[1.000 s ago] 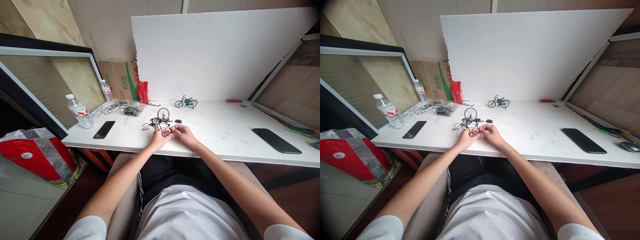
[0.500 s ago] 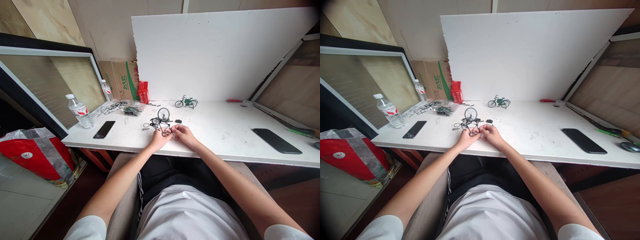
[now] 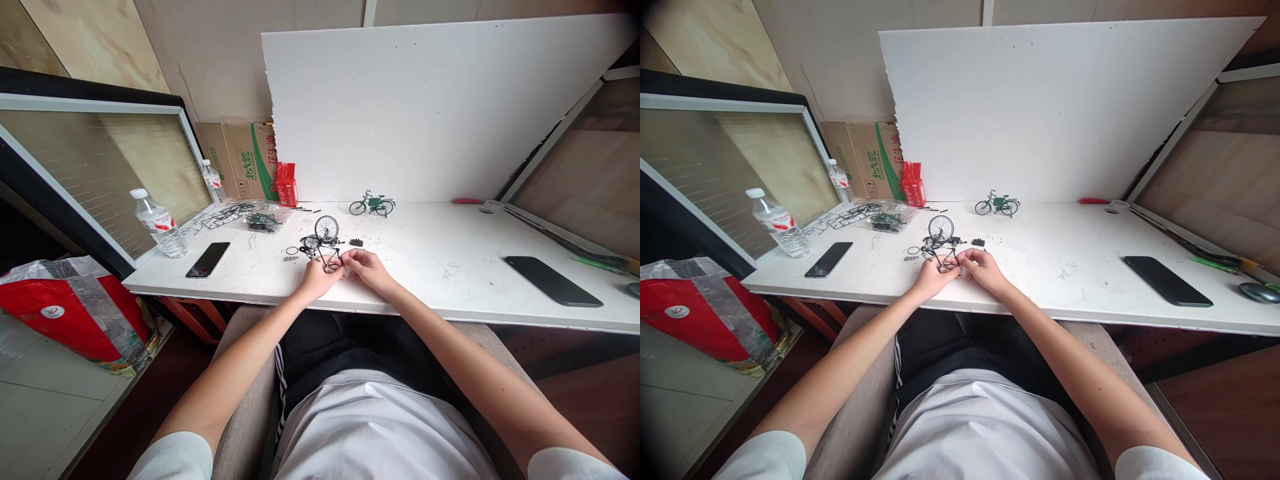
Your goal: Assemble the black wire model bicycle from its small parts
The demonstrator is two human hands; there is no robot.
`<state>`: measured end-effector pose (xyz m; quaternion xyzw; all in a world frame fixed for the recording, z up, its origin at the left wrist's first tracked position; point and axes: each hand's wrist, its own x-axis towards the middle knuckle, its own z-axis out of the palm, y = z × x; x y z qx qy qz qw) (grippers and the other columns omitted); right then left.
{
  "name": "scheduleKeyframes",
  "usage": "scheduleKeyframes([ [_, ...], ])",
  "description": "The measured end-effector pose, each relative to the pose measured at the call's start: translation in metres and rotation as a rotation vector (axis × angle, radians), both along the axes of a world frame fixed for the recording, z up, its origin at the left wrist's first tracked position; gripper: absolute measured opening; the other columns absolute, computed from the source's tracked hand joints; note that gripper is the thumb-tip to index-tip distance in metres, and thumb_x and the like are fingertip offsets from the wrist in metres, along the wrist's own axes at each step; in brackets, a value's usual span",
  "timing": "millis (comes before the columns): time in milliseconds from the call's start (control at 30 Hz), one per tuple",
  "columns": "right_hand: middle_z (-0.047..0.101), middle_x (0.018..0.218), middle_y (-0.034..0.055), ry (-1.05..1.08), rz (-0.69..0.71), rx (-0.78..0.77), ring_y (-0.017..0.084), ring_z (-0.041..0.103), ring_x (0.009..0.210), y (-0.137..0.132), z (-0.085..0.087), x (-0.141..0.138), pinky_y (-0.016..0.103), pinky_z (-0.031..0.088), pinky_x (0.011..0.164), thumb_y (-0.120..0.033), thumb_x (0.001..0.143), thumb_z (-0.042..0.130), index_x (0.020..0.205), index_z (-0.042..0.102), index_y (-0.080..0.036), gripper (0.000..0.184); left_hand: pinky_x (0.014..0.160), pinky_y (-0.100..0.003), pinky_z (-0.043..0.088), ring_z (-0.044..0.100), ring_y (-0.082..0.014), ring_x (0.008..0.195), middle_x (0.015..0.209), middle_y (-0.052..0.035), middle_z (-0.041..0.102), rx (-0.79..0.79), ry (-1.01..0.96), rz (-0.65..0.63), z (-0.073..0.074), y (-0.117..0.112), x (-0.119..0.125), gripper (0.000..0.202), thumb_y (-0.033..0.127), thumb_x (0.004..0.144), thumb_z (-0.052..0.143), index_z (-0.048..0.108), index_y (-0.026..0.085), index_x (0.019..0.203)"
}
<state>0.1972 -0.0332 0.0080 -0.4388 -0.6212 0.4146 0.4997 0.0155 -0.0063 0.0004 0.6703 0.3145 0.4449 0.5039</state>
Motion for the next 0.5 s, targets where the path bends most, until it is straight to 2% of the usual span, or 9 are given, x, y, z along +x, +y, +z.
scheduleKeyframes([
  [500, 0.070, 0.088, 0.0053, -0.033, -0.028, 0.025, 0.020, 0.066, 0.077, -0.0007, 0.0009, -0.0014, 0.032, 0.056, 0.065, -0.065, 0.090, 0.070, 0.092, 0.071, -0.022, 0.043, 0.077, -0.028, 0.058, 0.073, -0.0167, 0.078, 0.087, -0.0076, 0.077, -0.004, -0.005, -0.003, -0.0023, 0.0010, 0.0001, 0.011, 0.022, 0.084, 0.078, 0.072, 0.014, 0.089],
])
